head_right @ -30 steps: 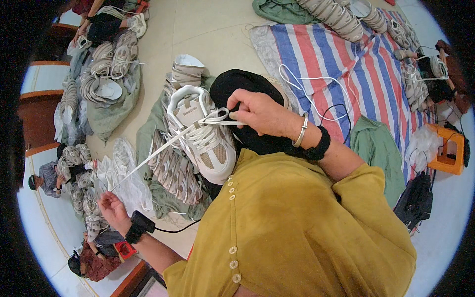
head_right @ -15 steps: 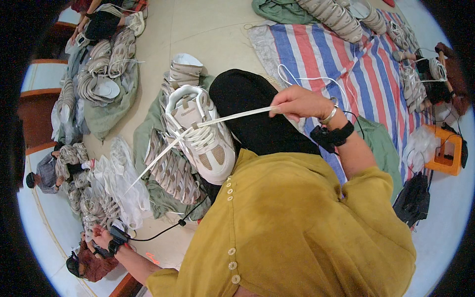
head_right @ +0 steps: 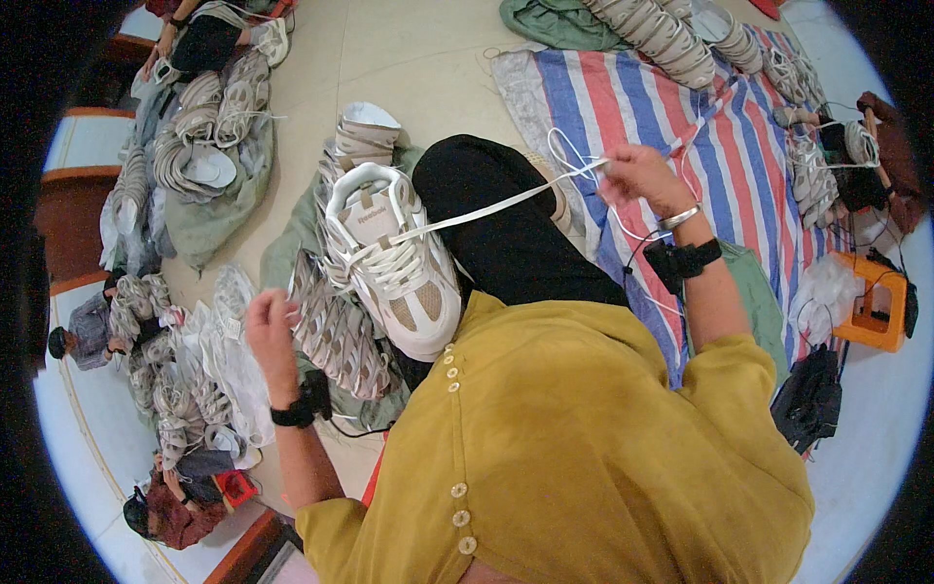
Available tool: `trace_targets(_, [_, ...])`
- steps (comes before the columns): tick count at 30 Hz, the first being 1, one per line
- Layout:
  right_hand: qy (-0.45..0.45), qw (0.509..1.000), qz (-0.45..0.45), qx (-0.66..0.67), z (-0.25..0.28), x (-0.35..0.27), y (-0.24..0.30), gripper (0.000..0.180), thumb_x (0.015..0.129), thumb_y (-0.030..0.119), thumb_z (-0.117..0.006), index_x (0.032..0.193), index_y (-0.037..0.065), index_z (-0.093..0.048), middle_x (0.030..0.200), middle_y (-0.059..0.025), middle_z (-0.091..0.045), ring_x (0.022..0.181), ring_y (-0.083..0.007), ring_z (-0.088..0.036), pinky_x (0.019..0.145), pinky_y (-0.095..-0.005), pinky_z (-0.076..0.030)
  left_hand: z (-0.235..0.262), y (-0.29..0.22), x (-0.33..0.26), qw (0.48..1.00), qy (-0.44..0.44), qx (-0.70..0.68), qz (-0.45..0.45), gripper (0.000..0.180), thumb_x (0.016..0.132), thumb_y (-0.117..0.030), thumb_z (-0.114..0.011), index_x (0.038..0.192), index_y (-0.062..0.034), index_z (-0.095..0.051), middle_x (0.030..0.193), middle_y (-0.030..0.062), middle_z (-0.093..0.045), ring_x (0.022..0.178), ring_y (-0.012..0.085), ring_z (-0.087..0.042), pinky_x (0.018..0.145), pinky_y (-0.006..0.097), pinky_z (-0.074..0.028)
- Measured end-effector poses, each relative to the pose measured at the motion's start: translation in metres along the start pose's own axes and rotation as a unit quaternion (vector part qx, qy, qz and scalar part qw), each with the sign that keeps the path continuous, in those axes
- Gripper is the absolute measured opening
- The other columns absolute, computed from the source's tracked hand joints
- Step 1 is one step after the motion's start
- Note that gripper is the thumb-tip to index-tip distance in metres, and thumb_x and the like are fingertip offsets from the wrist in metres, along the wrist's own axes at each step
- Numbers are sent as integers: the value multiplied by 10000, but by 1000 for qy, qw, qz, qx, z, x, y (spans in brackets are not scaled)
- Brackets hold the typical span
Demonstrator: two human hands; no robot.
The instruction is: Lace a pair of athletic shoes and organize them into stacks.
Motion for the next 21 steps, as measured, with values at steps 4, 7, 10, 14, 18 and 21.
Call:
trace_targets(4, [32, 892, 117, 436, -3, -9, 41, 281, 907, 195, -561, 1121, 13, -564, 1000, -106, -653, 864, -231, -640, 795, -332, -516, -83, -51, -20, 977, 56, 97, -181, 201, 755, -81, -697, 836, -23, -522, 793, 39, -492, 643, 127, -487, 599, 256, -437])
trace_targets(7, [44, 784, 130, 605, 22, 26, 8, 280, 889, 69, -561, 1160, 0, -546, 991, -115, -639, 904, -227, -624, 864, -348, -491, -122, -72, -25, 964, 80, 138, -213, 282, 696, -102, -742, 836, -33, -508, 767, 51, -448, 632, 157, -466, 590, 273, -427])
trace_targets(10, [4, 742, 133, 657, 50, 39, 9, 307, 862, -13, -565, 1168, -5, -542, 879, -75, -620, 804, -193, -607, 783, -328, -490, -125, -66, -22, 956, 40, 189, -220, 305, 685, -116, -750, 840, -41, -498, 771, 51, -443, 631, 171, -448, 585, 287, -416])
trace_targets(14, [-145, 734, 147, 647, 96, 31, 18, 394, 865, -18, -537, 1255, 6, -486, 729, -14, -499, 623, -121, -476, 642, -293, -427, -113, -47, -18, 980, 22, 100, -171, 283, 707, -117, -736, 824, -33, -494, 756, 57, -441, 640, 175, -440, 594, 294, -411])
trace_targets(18, [-167, 732, 74, 657, 161, 55, -68, 268, 872, 71, -555, 1134, 13, -550, 737, 2, -565, 491, -87, -389, 455, -214, -308, -107, -39, -18, 980, 22, 20, -195, 80, 853, -65, -569, 893, -9, -528, 803, 86, -524, 703, 173, -514, 641, 280, -436])
trace_targets(21, [-219, 879, 67, 417, 128, 56, -56, 253, 820, 23, -488, 1050, -5, -590, 1024, -74, -620, 537, -104, -485, 418, -226, -317, -96, -42, -27, 987, 3, 25, -157, 164, 884, -51, -503, 1031, -21, -571, 828, 104, -587, 771, 201, -560, 703, 299, -448])
Point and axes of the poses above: each hand's wrist, its own x-axis towards the middle knuckle, its own z-axis out of the back of the hand, y = z × x, the point moved 6 cm from there along x, towards the middle knuckle
